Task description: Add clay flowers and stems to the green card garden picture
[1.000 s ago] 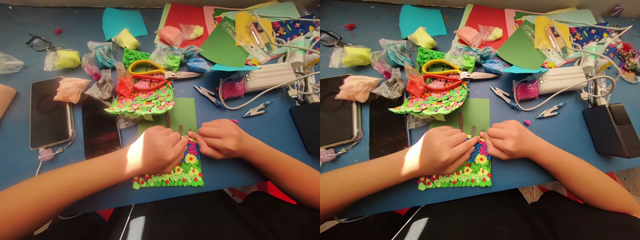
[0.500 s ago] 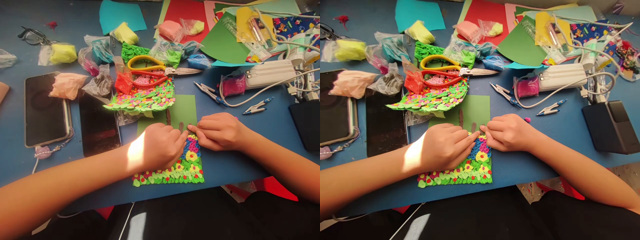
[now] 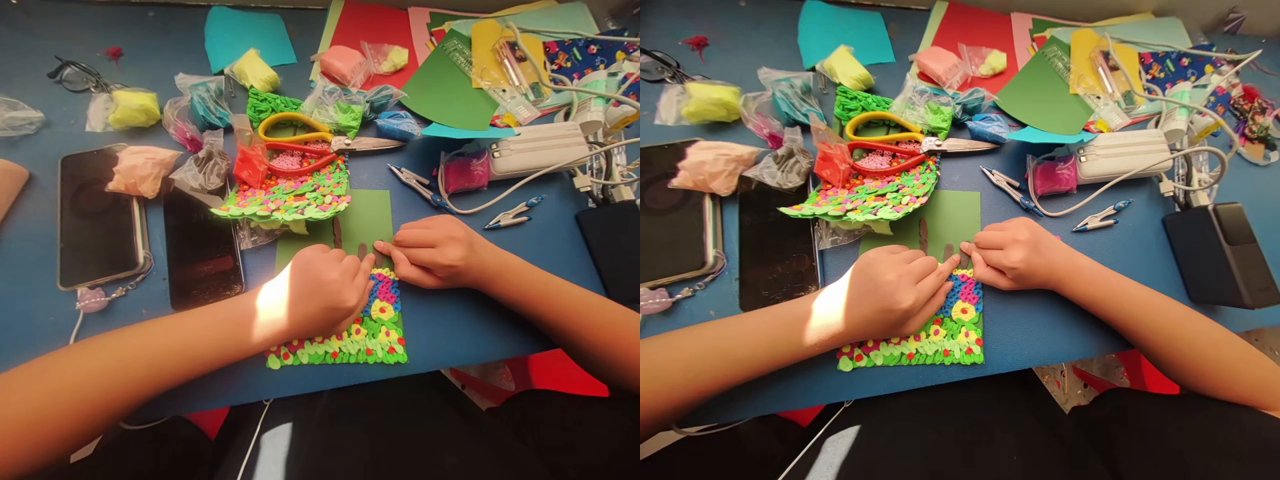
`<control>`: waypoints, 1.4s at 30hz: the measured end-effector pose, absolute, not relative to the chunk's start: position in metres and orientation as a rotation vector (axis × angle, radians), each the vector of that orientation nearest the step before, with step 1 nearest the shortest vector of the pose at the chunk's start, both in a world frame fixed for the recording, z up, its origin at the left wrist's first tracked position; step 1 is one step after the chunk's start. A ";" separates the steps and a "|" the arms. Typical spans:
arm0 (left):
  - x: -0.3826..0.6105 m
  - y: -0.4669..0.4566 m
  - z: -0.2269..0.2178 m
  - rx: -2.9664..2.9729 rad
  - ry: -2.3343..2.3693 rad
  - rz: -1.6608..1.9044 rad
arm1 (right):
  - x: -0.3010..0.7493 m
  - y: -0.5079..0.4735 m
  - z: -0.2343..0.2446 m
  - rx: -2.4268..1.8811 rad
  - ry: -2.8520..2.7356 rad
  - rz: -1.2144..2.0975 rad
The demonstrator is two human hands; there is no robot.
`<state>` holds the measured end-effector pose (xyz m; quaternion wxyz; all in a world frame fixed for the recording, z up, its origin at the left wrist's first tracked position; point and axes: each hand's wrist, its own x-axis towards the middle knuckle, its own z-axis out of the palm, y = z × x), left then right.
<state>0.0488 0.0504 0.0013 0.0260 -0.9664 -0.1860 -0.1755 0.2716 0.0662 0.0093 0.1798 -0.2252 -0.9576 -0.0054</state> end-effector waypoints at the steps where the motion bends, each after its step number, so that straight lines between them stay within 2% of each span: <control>1: 0.049 0.050 0.001 -2.983 -0.571 -0.546 | 0.272 0.067 0.009 -0.633 -2.711 -0.013; 13: 0.049 0.050 0.002 -2.978 -0.557 -0.577 | 0.275 0.080 0.012 -0.547 -2.673 -0.075; 20: 0.049 0.050 0.001 -2.981 -0.545 -0.582 | 0.276 0.075 0.007 -0.719 -2.697 -0.209; 28: 0.050 0.050 0.003 -2.979 -0.548 -0.575 | 0.277 0.070 -0.001 -0.791 -2.680 -0.555; 35: 0.053 0.044 0.007 -2.947 -0.621 -0.596 | 0.282 0.047 0.004 -0.829 -2.530 -0.435; 42: 0.054 0.040 0.005 -2.951 -0.658 -0.539 | 0.275 0.040 0.002 -0.954 -2.497 -0.477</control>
